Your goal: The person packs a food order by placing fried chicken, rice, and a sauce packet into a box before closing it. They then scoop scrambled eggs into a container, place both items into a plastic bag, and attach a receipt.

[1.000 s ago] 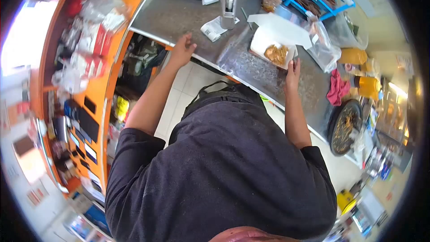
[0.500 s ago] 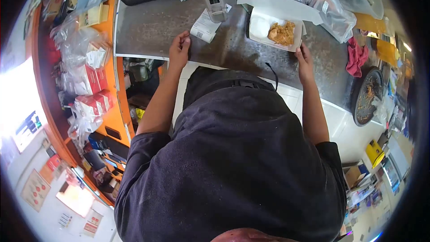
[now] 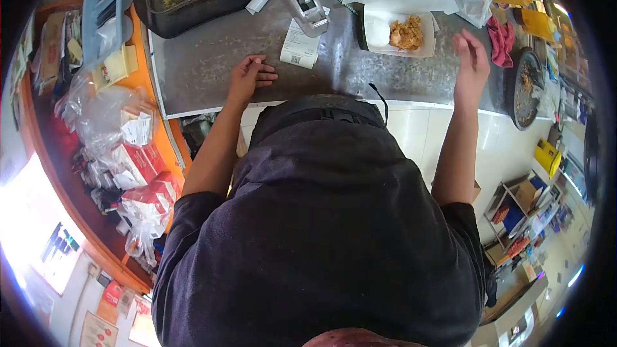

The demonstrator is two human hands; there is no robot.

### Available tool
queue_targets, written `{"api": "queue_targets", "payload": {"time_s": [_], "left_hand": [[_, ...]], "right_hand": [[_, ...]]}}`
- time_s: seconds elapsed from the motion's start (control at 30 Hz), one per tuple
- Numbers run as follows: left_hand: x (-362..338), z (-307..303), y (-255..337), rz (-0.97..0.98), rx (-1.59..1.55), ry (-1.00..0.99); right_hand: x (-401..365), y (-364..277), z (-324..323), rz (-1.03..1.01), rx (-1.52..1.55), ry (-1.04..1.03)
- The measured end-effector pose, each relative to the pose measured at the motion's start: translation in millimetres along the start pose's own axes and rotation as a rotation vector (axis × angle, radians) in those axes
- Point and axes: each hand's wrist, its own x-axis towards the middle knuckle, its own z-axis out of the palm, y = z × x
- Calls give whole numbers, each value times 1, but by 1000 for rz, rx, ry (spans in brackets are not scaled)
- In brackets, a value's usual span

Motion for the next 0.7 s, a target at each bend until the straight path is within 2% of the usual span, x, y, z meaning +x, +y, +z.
{"api": "queue_targets", "payload": {"time_s": [0.1, 0.27, 0.33, 0.43, 0.53, 0.57, 0.6, 0.67, 0.7], "left_hand": [[7, -5, -2, -6, 17, -40], [10, -7, -5, 34, 37, -90], [10, -13, -15, 41, 34, -103], [13, -13, -16, 70, 38, -91], [12, -12, -21, 82, 43, -46], [7, -10, -18, 59, 30, -35], [8, -7, -15, 38, 14, -23], [7, -6, -14, 77, 0, -30], [7, -6, -14, 88, -4, -29]], "right_hand": [[15, -38, 30, -91, -29, -115], [63, -59, 86, -279, -390, -356], [81, -68, 113, -311, -419, -401], [106, -94, 150, -567, -339, -387], [128, -151, 165, -794, -296, -251], [140, -169, 164, -954, -266, -174], [147, -197, 163, -1021, -306, -109], [170, -234, 161, -1089, -393, -39], [193, -250, 161, -989, -498, -126]]}}
